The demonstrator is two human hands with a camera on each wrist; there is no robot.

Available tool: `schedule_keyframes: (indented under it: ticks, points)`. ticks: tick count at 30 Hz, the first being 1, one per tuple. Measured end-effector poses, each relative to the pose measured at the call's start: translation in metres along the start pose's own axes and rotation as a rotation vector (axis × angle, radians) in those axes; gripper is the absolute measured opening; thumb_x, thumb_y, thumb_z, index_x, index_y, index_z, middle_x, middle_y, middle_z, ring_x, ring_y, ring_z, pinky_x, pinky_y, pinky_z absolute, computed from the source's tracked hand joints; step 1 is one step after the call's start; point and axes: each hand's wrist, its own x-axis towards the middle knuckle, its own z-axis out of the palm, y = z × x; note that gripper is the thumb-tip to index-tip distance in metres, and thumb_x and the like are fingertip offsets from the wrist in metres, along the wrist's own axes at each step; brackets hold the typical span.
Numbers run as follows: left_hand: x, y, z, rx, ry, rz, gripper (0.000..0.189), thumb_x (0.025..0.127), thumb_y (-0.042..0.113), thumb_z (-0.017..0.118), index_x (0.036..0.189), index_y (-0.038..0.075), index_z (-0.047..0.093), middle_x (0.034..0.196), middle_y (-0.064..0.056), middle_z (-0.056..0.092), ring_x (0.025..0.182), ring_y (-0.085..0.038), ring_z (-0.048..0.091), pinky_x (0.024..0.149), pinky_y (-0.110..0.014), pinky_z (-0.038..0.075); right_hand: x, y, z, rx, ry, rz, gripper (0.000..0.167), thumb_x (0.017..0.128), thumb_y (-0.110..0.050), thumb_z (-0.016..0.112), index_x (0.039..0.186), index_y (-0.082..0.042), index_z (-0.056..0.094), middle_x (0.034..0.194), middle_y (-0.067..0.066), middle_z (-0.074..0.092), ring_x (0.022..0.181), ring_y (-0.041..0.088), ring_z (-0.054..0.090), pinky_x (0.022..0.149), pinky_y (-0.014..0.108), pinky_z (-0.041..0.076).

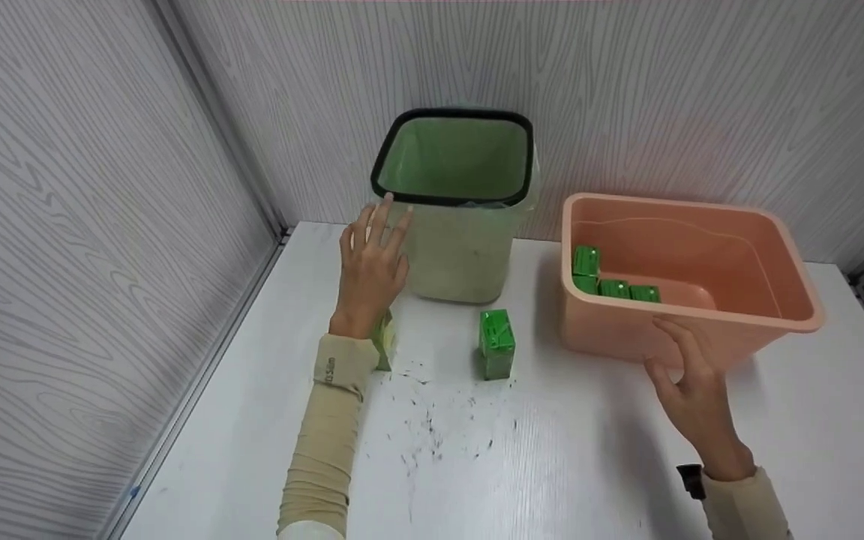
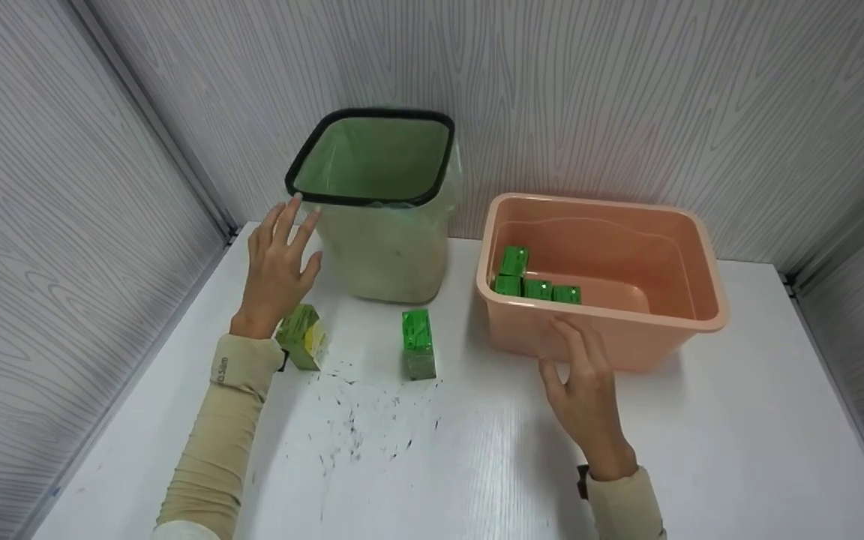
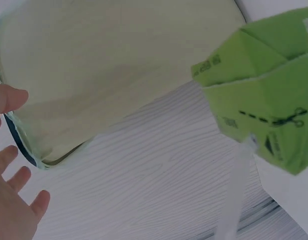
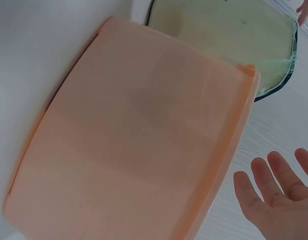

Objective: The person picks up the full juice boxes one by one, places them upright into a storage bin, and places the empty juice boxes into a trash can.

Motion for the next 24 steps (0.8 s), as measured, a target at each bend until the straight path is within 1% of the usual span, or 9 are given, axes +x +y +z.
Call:
schedule_keyframes:
  ticks: [1, 2, 6, 9, 10, 11, 14, 18, 24]
  points:
    - [0.002, 0.000, 0.002, 0.016, 0.008, 0.002, 0.056, 0.095, 0.009, 0.064, 0.150, 0.012, 0.051, 0.157, -0.016, 0.040, 0.141, -0.036, 0.036, 0.108, -0.058, 0.032, 0.000, 0.000, 0.001, 0.007, 0.000, -0.002, 0.054, 0.075, 0.029, 0.063, 0.126, 0.012, 0.060, 0.125, 0.026, 0.061, 0.120, 0.012, 0.052, 0.095, 0.016, 0.037]
    - [0.004, 0.000, 0.004, 0.031, 0.014, 0.005, 0.057, 0.096, 0.009, 0.064, 0.151, 0.012, 0.049, 0.158, -0.016, 0.039, 0.142, -0.036, 0.035, 0.109, -0.059, 0.031, -0.001, 0.000, 0.002, 0.012, -0.006, -0.001, 0.054, 0.075, 0.029, 0.063, 0.126, 0.012, 0.060, 0.125, 0.027, 0.061, 0.122, 0.012, 0.052, 0.097, 0.016, 0.037]
    - [0.008, 0.003, 0.010, 0.072, 0.009, 0.033, 0.056, 0.100, 0.012, 0.058, 0.154, 0.013, 0.045, 0.159, -0.017, 0.036, 0.146, -0.036, 0.031, 0.111, -0.061, 0.028, -0.005, 0.001, 0.005, 0.019, -0.028, 0.007, 0.052, 0.076, 0.028, 0.062, 0.126, 0.013, 0.060, 0.124, 0.028, 0.061, 0.121, 0.013, 0.052, 0.098, 0.016, 0.037]
    - [0.013, 0.005, 0.014, 0.080, 0.003, 0.062, 0.054, 0.102, 0.013, 0.054, 0.155, 0.013, 0.043, 0.160, -0.017, 0.036, 0.147, -0.035, 0.030, 0.111, -0.061, 0.028, -0.007, 0.001, 0.007, 0.014, -0.025, 0.003, 0.052, 0.075, 0.028, 0.063, 0.125, 0.013, 0.060, 0.123, 0.027, 0.061, 0.120, 0.014, 0.053, 0.098, 0.015, 0.037]
    - [0.015, 0.005, 0.015, 0.081, 0.003, 0.066, 0.054, 0.103, 0.014, 0.054, 0.155, 0.013, 0.043, 0.160, -0.017, 0.036, 0.148, -0.035, 0.030, 0.111, -0.061, 0.028, -0.006, 0.001, 0.008, 0.013, -0.021, -0.002, 0.053, 0.075, 0.028, 0.063, 0.125, 0.013, 0.060, 0.122, 0.028, 0.062, 0.123, 0.015, 0.053, 0.100, 0.016, 0.036]
    - [0.016, 0.005, 0.017, 0.079, 0.003, 0.066, 0.054, 0.103, 0.014, 0.054, 0.156, 0.013, 0.042, 0.160, -0.017, 0.036, 0.148, -0.034, 0.030, 0.112, -0.061, 0.028, -0.005, 0.000, 0.009, 0.013, -0.021, -0.001, 0.053, 0.075, 0.028, 0.063, 0.125, 0.013, 0.060, 0.122, 0.027, 0.062, 0.122, 0.015, 0.052, 0.100, 0.015, 0.036]
    - [0.019, 0.005, 0.020, 0.062, 0.002, 0.050, 0.055, 0.102, 0.012, 0.055, 0.155, 0.014, 0.043, 0.160, -0.016, 0.036, 0.148, -0.033, 0.029, 0.112, -0.061, 0.028, -0.002, 0.000, 0.012, 0.018, -0.032, -0.001, 0.052, 0.076, 0.027, 0.063, 0.126, 0.012, 0.060, 0.123, 0.027, 0.062, 0.122, 0.015, 0.053, 0.101, 0.015, 0.036]
    - [0.020, 0.005, 0.023, 0.013, 0.020, 0.026, 0.055, 0.100, 0.008, 0.056, 0.154, 0.013, 0.046, 0.158, -0.016, 0.038, 0.148, -0.034, 0.030, 0.109, -0.064, 0.031, 0.002, -0.001, 0.018, 0.023, -0.054, 0.002, 0.050, 0.078, 0.024, 0.064, 0.126, 0.011, 0.061, 0.124, 0.024, 0.063, 0.123, 0.017, 0.054, 0.102, 0.015, 0.036]
    - [0.024, 0.011, 0.025, -0.053, 0.056, 0.021, 0.054, 0.098, 0.004, 0.056, 0.151, 0.012, 0.049, 0.156, -0.017, 0.041, 0.147, -0.035, 0.031, 0.108, -0.056, 0.038, 0.006, -0.004, 0.026, 0.030, -0.067, -0.011, 0.051, 0.077, 0.023, 0.066, 0.125, 0.007, 0.063, 0.122, 0.021, 0.064, 0.117, 0.023, 0.058, 0.098, 0.016, 0.038]
